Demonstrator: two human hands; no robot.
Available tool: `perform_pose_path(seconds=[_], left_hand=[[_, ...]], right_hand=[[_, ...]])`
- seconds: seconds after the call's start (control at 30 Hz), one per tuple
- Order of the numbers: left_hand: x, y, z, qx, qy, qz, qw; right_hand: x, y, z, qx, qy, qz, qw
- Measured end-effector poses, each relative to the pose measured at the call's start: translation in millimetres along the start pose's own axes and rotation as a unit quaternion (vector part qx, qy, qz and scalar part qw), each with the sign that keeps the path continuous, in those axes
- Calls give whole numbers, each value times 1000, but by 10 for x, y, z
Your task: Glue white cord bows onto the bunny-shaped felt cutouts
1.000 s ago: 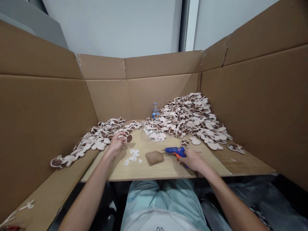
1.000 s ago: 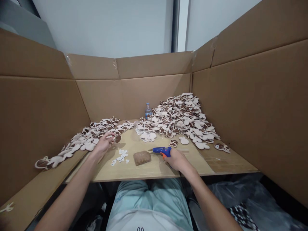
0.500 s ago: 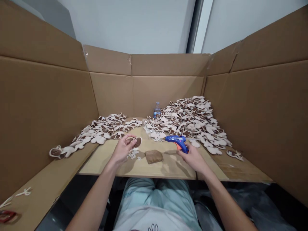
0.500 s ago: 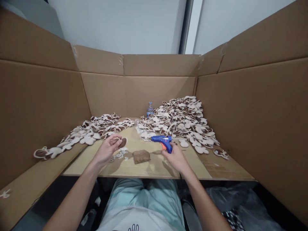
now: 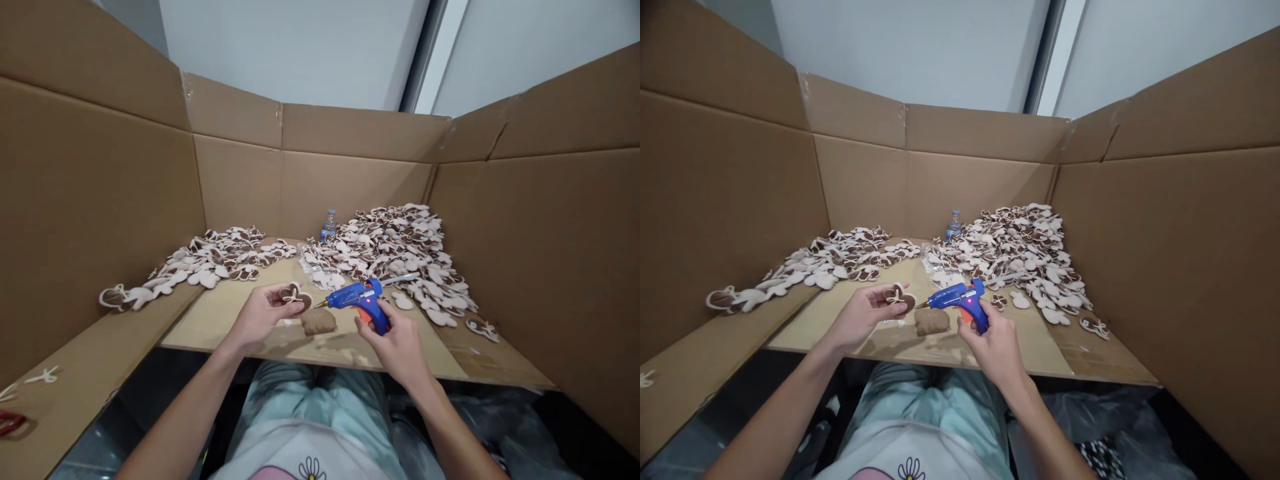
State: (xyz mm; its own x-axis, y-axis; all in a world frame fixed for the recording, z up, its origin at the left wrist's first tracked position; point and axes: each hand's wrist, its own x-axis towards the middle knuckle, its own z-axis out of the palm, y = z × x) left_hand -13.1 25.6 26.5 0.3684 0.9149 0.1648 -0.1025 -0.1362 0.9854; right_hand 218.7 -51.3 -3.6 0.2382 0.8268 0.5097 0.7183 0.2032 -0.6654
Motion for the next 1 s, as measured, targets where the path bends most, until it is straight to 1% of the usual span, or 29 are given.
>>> perform_pose_path(seconds=[0.2, 0.37, 0.6, 1.0], left_hand=[[-69, 24, 32, -10, 4, -19, 1000], [-56, -1, 37, -24, -19, 3, 1000], [-65, -16, 48, 16, -20, 43, 999], [-82, -22, 45, 6, -37, 56, 998]], right_hand=[[-26, -55, -14, -7, 1, -25, 1000], [-26, -60, -22, -11, 9, -35, 999], [-59, -70, -20, -26, 19, -42, 999], [-75, -76, -25, -48, 35, -71, 996]])
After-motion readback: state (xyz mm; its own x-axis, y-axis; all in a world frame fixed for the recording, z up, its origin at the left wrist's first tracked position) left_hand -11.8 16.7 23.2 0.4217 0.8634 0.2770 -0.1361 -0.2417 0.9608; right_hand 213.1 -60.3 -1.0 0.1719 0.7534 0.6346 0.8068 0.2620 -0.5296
